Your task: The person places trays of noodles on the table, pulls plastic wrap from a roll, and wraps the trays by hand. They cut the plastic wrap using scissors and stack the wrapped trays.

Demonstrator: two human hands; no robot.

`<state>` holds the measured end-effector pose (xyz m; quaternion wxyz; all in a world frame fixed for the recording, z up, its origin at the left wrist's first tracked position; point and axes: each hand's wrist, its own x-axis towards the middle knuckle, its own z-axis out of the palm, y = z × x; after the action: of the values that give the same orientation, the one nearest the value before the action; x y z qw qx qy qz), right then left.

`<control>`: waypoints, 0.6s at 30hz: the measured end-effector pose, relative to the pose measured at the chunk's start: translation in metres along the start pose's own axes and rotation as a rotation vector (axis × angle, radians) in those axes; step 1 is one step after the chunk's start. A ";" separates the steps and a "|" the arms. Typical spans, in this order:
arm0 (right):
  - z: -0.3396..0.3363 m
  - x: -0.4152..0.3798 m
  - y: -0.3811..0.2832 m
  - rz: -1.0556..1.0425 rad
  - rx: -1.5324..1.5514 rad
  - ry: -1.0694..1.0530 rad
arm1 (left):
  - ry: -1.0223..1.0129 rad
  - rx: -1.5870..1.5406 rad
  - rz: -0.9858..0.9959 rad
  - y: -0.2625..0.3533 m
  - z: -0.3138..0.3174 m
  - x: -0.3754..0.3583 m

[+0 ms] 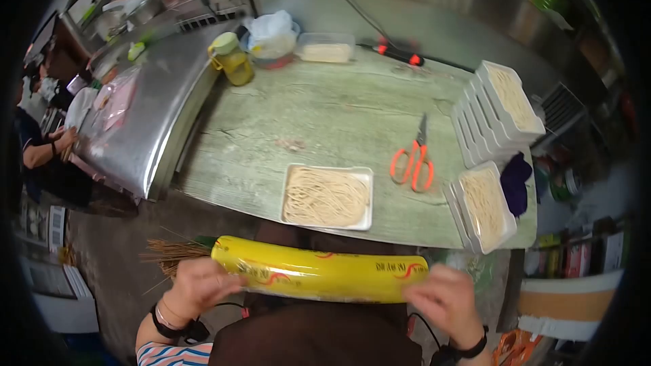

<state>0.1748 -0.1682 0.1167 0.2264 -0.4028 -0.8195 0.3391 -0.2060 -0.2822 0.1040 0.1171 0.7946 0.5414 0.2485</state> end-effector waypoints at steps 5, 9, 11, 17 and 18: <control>-0.016 -0.006 -0.025 -0.143 0.034 0.088 | 0.138 -0.063 0.008 0.022 -0.032 0.009; -0.026 -0.004 -0.034 0.016 -0.005 0.206 | 0.248 -0.032 -0.095 0.031 -0.042 0.011; -0.028 0.000 -0.044 -0.239 -0.098 0.322 | 0.251 -0.074 -0.134 0.036 -0.046 0.016; -0.016 0.030 -0.048 0.142 0.331 0.194 | 0.126 -0.370 -0.237 0.024 -0.049 0.045; -0.015 0.036 -0.047 0.151 0.405 0.275 | 0.178 -0.496 -0.343 0.023 -0.047 0.049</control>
<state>0.1399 -0.1545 0.1651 0.3859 -0.4516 -0.6640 0.4541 -0.1981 -0.2496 0.1679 0.2996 0.6141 0.5985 0.4182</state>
